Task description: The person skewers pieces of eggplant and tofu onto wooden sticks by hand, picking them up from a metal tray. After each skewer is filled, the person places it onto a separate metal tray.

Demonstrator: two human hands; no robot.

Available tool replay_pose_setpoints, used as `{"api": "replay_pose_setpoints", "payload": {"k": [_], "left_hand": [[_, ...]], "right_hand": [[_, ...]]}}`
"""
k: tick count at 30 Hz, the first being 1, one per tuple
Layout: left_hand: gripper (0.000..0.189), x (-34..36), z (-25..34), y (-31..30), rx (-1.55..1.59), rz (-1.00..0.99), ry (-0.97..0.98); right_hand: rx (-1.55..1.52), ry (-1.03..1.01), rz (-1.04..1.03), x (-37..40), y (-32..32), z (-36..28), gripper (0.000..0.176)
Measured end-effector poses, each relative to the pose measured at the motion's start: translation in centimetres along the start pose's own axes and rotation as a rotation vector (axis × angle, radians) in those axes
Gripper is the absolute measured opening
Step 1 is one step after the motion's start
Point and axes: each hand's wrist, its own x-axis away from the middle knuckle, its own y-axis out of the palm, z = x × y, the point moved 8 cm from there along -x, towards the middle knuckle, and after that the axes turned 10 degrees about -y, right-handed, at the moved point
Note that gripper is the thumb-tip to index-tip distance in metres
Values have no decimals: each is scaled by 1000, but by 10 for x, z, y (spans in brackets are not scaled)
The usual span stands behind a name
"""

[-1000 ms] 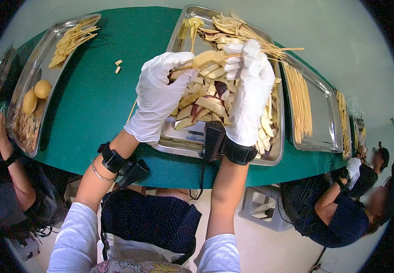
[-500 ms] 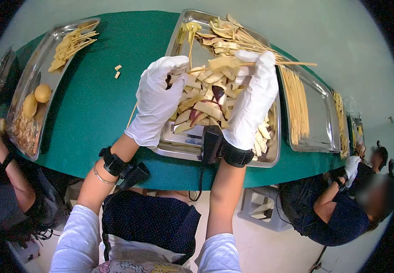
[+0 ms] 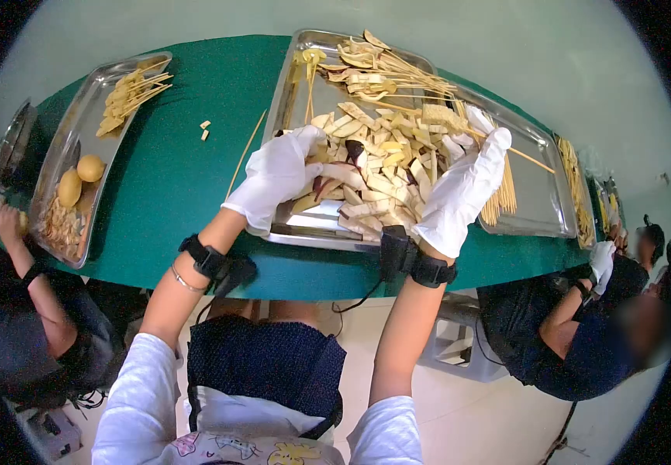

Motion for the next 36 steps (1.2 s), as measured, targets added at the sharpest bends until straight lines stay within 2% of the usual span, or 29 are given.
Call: {"api": "replay_pose_setpoints", "payload": {"k": [4, 8, 11, 15, 17, 21, 24, 26, 32, 36], "left_hand": [[32, 0, 4, -3, 66, 83, 116], [31, -10, -6, -14, 386, 31, -50], [32, -16, 5, -36, 354, 65, -24], [36, -26, 38, -48, 76, 200, 241], [32, -24, 77, -43, 62, 125, 358], [25, -19, 139, 9, -90, 28, 545], [23, -48, 145, 61, -48, -53, 467], [22, -57, 141, 78, -125, -70, 472], [27, -72, 135, 101, -394, -111, 467], [26, -74, 133, 86, -324, -23, 448]], "right_hand": [[-73, 69, 54, 4, -33, 13, 52], [-154, 109, 134, 10, -67, 20, 52], [-192, 140, 184, 17, -85, 29, 52], [-185, 140, 227, 27, -90, 30, 52], [-174, 140, 237, 29, -89, 29, 53], [-166, 168, 245, 30, -86, 25, 54], [-133, 181, 238, 30, -86, 17, 53], [-96, 201, 256, 31, -88, 13, 53], [-9, 178, 192, 30, -96, 11, 54], [-34, 208, 176, 31, -96, 19, 54]]}}
